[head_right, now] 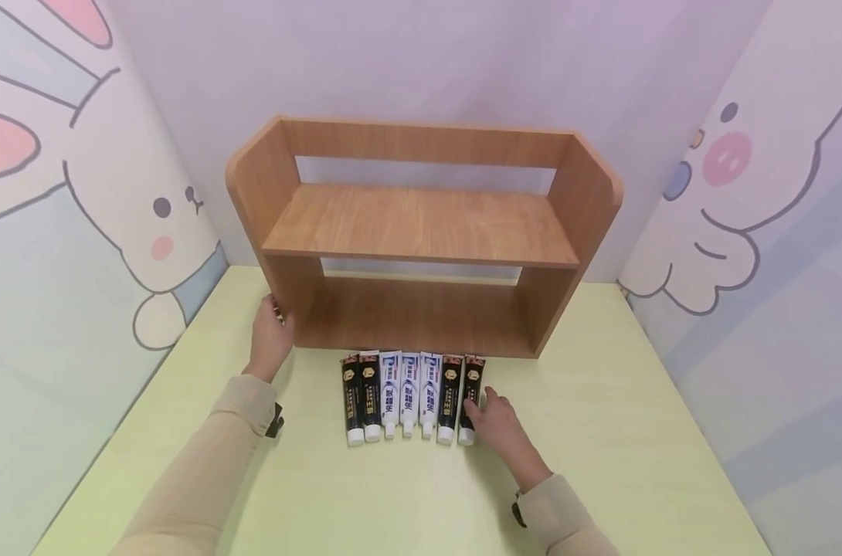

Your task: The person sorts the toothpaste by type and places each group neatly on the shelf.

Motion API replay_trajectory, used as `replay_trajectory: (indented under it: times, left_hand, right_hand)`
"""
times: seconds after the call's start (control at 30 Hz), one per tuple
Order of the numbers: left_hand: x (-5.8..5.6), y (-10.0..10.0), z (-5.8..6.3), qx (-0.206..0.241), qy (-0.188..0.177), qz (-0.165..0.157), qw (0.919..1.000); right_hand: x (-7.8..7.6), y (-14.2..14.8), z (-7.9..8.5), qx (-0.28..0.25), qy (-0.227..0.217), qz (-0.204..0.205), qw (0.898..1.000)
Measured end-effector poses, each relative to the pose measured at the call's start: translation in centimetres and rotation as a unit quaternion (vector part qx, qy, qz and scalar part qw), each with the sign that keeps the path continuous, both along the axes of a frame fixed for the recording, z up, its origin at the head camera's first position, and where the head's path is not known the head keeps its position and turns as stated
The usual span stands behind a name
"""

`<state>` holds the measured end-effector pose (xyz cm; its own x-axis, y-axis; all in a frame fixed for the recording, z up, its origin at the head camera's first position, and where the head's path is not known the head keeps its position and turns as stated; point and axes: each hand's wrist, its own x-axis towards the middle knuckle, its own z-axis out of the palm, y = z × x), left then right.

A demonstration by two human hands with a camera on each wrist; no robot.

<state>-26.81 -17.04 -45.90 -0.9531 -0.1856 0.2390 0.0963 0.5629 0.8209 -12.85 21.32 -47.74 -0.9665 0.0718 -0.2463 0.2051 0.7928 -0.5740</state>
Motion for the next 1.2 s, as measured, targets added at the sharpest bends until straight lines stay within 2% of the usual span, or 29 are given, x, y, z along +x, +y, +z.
replay_trajectory:
  times: [0.27,0.57,0.77,1.2]
  left_hand:
    - [-0.1,0.0,-0.2,0.019,0.006,-0.007,0.9998]
    - [-0.2,0.0,-0.4,-0.002,0.018,0.008,0.9998]
    - [-0.3,0.1,0.0,-0.014,0.032,0.006,0.9994]
    - [-0.3,0.0,-0.1,-0.003,0.013,0.0,0.9999]
  right_hand:
    - [0.3,-0.5,-0.2,-0.012,-0.009,-0.015,1.0]
    - [0.6,-1.0,-0.5,-0.03,-0.009,-0.013,0.999]
    - [0.4,-1.1,-0.3,-0.027,-0.003,-0.011,1.0]
    - [0.0,-1.0,-0.7,-0.036,-0.025,-0.02,0.999]
